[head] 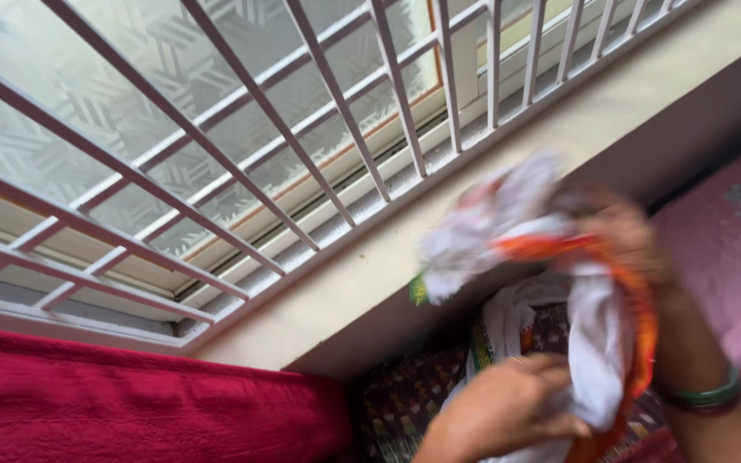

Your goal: The person wipes the metal window grille and the window sill using a white cloth with orange and green borders. They systematically clean the vertical bars and horizontal sections of the grille, then wipe the sill surface.

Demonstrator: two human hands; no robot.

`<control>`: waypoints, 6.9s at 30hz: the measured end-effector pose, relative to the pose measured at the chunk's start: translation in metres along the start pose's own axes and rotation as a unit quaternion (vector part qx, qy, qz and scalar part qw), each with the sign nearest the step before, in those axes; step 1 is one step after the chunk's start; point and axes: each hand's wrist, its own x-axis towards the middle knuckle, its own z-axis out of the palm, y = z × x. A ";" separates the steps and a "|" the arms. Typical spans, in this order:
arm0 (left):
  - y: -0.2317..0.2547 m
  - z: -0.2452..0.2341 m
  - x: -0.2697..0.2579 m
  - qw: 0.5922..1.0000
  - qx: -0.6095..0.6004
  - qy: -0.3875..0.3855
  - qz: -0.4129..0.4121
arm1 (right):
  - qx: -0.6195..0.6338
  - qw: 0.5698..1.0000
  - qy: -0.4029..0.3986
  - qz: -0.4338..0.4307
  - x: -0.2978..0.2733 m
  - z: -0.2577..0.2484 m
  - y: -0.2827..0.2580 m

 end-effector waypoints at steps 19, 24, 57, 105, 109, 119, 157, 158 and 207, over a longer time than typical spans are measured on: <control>-0.108 -0.058 0.008 0.807 0.352 0.335 -0.335 | -0.493 0.830 0.220 -0.140 0.011 -0.107 -0.122; -0.060 -0.044 -0.001 0.881 0.240 0.401 -0.078 | -0.538 0.789 0.224 -0.197 0.035 -0.079 -0.139; -0.108 -0.177 -0.130 0.639 0.198 0.737 -0.099 | -0.683 0.665 0.246 -0.175 0.073 -0.145 -0.118; -0.169 -0.168 0.072 0.774 -0.384 0.410 -0.293 | -0.417 0.869 -0.256 0.078 0.281 -0.001 0.018; -0.147 -0.163 0.066 0.763 -0.392 0.429 -0.284 | -0.435 0.876 -0.209 0.030 0.274 0.000 0.024; -0.120 -0.108 0.011 0.792 -0.180 0.557 -0.176 | -0.407 0.792 0.317 -0.327 0.090 0.017 -0.016; -0.125 -0.110 -0.067 0.795 0.011 0.546 -0.264 | -0.401 0.865 0.164 -0.252 0.059 0.033 -0.062; -0.127 -0.110 -0.067 0.796 -0.006 0.544 -0.265 | -0.256 0.936 0.141 -0.195 0.035 0.021 -0.080; -0.065 -0.087 -0.298 0.581 0.161 0.796 -0.062 | -0.207 0.818 -0.529 -0.089 0.092 0.312 0.068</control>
